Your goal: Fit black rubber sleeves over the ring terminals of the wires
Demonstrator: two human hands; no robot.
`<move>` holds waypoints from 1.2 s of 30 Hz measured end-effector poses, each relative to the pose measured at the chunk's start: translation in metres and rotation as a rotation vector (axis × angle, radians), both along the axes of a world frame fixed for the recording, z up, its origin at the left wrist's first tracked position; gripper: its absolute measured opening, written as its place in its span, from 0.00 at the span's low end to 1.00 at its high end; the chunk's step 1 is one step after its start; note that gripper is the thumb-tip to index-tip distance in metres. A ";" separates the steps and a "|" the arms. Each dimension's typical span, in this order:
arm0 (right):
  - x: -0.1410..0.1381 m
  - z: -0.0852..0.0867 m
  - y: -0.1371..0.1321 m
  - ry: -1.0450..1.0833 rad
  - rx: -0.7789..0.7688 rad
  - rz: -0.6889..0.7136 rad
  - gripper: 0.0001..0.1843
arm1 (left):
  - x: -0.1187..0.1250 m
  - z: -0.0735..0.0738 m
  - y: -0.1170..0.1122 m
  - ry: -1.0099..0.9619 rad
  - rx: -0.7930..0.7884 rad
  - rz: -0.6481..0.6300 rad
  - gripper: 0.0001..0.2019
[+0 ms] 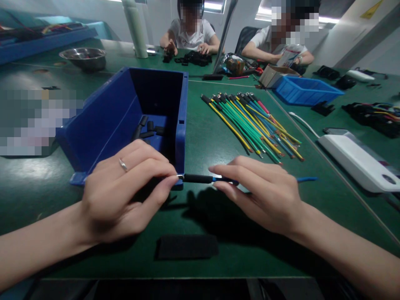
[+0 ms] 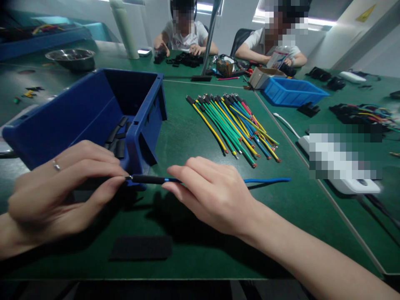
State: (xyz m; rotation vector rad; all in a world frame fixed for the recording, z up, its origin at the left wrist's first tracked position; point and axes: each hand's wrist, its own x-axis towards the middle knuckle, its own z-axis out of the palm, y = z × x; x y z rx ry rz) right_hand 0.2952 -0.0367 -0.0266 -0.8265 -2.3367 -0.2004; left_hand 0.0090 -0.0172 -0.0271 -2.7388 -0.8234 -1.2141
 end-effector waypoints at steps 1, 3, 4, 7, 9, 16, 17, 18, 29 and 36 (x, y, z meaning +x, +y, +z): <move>0.000 0.001 0.000 -0.009 -0.011 -0.005 0.13 | 0.000 -0.001 0.000 -0.006 0.009 0.009 0.05; -0.001 0.004 0.000 -0.019 -0.025 -0.011 0.17 | 0.001 -0.002 0.000 -0.022 0.002 0.027 0.05; -0.001 0.005 0.000 -0.019 -0.025 -0.015 0.17 | 0.001 -0.002 0.000 -0.022 -0.011 0.026 0.05; -0.001 0.006 -0.001 0.001 -0.026 -0.013 0.12 | 0.000 -0.003 0.000 -0.015 -0.045 0.021 0.06; 0.000 0.006 0.000 0.014 -0.038 -0.016 0.08 | -0.001 -0.003 -0.001 -0.011 -0.047 0.010 0.06; 0.004 0.000 0.005 -0.021 -0.086 -0.010 0.07 | -0.001 -0.004 -0.002 -0.027 -0.052 0.023 0.08; 0.004 0.000 0.005 -0.022 -0.094 -0.008 0.07 | -0.001 -0.004 -0.003 -0.017 -0.058 0.036 0.10; 0.005 -0.001 0.005 -0.019 -0.100 -0.004 0.07 | -0.002 -0.004 -0.003 -0.004 -0.065 0.046 0.12; 0.004 -0.003 0.005 -0.059 -0.051 0.004 0.13 | -0.001 -0.003 -0.002 -0.002 -0.075 -0.022 0.14; 0.006 -0.005 0.003 -0.069 -0.038 -0.021 0.15 | 0.002 -0.002 -0.002 -0.017 -0.084 -0.006 0.09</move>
